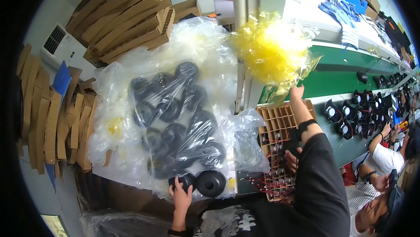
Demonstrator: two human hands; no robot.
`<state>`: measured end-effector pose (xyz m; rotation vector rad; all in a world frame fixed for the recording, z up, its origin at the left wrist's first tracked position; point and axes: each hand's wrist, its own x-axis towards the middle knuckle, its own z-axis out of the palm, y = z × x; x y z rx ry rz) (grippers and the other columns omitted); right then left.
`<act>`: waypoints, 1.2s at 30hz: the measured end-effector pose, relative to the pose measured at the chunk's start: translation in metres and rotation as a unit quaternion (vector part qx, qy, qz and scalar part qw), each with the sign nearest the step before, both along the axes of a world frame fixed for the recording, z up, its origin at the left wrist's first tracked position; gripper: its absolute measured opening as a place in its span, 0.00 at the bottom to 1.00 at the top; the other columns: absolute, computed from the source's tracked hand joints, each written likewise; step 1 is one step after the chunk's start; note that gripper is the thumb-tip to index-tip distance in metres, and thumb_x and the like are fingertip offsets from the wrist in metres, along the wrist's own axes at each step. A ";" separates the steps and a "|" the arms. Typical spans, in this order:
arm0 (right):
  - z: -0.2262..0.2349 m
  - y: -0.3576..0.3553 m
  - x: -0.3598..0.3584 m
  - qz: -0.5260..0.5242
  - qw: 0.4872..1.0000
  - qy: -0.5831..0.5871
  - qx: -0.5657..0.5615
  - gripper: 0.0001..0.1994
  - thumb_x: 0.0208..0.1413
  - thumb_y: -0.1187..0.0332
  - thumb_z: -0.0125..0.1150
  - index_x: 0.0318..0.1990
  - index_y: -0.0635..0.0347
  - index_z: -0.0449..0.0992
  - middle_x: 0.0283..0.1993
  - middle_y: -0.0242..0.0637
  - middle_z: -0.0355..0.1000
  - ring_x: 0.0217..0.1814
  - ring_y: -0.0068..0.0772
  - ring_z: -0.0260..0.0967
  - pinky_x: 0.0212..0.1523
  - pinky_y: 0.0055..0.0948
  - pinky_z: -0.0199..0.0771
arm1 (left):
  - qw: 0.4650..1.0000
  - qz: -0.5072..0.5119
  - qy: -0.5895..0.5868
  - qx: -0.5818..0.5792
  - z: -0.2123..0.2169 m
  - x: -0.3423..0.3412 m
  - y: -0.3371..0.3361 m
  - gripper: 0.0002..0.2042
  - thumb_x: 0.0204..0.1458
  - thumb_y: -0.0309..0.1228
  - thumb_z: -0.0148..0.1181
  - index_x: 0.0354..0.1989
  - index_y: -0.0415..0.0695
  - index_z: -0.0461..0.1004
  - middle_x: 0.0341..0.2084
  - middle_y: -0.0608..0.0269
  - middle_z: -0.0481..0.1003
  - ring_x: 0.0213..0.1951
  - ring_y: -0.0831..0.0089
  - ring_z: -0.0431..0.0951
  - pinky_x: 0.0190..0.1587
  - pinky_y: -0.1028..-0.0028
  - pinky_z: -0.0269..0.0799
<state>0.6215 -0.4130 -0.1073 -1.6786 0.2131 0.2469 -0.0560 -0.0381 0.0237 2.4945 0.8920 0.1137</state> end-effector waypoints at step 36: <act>0.278 0.195 -0.499 0.453 0.865 -0.204 -0.062 0.15 0.56 0.64 0.56 0.20 0.62 0.68 0.14 0.43 0.62 0.14 0.42 0.62 0.18 0.36 0.61 | 0.954 -0.052 -0.287 -0.065 0.119 0.073 -0.034 0.23 0.52 0.33 0.57 0.54 0.38 0.61 0.25 0.60 0.73 0.36 0.62 0.68 0.49 0.64 0.58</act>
